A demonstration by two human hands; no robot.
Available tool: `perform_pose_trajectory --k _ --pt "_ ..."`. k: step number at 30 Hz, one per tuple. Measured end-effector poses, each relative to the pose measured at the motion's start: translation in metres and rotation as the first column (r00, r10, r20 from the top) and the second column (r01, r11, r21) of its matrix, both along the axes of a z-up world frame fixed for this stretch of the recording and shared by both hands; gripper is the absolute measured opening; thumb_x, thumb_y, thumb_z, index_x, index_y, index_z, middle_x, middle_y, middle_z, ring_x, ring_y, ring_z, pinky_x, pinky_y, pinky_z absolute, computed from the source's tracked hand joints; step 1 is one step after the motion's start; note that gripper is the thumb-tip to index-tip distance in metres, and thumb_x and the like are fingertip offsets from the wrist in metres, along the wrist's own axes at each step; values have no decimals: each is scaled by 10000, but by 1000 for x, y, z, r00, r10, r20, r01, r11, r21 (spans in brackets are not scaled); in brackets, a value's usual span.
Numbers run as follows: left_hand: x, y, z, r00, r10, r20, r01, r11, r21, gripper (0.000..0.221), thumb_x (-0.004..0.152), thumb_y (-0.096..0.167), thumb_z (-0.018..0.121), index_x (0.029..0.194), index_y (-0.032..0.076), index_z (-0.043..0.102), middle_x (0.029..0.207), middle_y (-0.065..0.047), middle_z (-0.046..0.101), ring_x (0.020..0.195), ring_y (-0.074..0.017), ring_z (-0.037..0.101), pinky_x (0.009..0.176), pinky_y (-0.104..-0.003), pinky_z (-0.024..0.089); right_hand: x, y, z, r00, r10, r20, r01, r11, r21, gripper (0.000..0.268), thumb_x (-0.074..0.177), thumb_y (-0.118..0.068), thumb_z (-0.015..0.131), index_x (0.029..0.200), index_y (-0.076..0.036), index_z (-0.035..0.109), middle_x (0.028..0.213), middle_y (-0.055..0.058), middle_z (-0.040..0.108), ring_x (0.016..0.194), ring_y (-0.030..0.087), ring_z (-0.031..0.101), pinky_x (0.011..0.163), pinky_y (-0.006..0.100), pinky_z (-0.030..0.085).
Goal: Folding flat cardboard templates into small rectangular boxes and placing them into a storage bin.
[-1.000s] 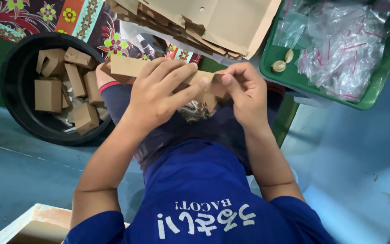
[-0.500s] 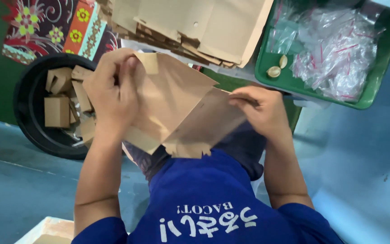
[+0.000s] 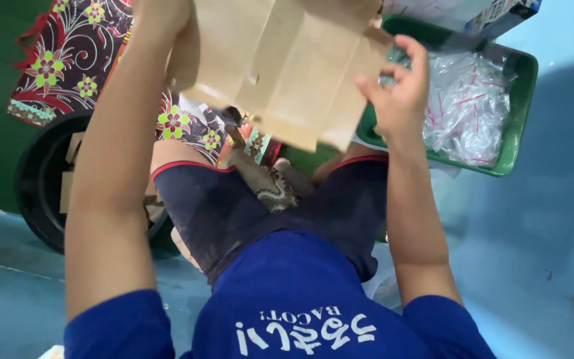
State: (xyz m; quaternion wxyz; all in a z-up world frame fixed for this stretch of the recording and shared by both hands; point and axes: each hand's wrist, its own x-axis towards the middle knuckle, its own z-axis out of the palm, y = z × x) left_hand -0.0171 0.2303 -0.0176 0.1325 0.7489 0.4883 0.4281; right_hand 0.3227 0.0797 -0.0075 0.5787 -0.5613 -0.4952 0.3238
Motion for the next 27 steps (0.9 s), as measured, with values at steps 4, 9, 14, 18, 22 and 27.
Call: perform_pose_trajectory --k 4,9,14,18,22,27 --pt "23 -14 -7 948 -7 -319 -23 996 -90 380 1051 328 521 1300 42 549 1333 -209 500 1187 -382 457 964 -548 298 3 28 -29 894 -134 427 135 990 27 685 869 -80 877 1416 -94 464 1195 133 625 865 190 648 754 297 574" --pt "52 -15 4 796 -40 -604 -66 986 -152 603 1089 495 438 1483 43 510 1572 -270 402 1403 -494 383 1157 -646 201 -23 -7 -32 740 -153 655 -5 972 233 530 895 -101 834 1324 45 559 1338 218 590 1292 389 564 1141 474 440" --pt "48 -22 -13 748 -286 -599 -55 872 -486 817 895 766 454 1591 350 355 1700 -101 135 1503 -506 24 1111 -821 99 -71 -53 -41 712 -199 674 -185 872 453 114 1021 -117 636 1028 -19 694 1128 217 651 1107 421 640 1045 527 509" --pt "57 -13 -12 742 -311 -594 -144 792 -594 795 916 736 463 1616 399 291 1713 -62 31 1525 -445 -47 1149 -801 57 -104 -83 -85 739 187 648 -461 841 283 39 964 -52 662 971 -50 700 1125 158 663 1101 364 647 1072 528 510" --pt "51 1 -79 902 -43 -430 -27 987 -157 462 839 540 731 1211 276 656 1335 -122 407 1299 -482 311 1063 -740 217 -125 -101 -149 483 651 586 -693 693 -199 221 942 -135 725 1145 -52 700 1236 152 638 1183 353 607 1075 469 475" --pt "15 -79 -55 992 119 -33 -96 915 392 154 1005 230 713 1085 104 679 1172 -195 637 1113 -404 653 1090 -621 412 -110 -127 -234 196 854 483 -729 456 -511 291 980 -191 672 1245 -73 685 1261 167 649 1181 338 626 1059 426 469"
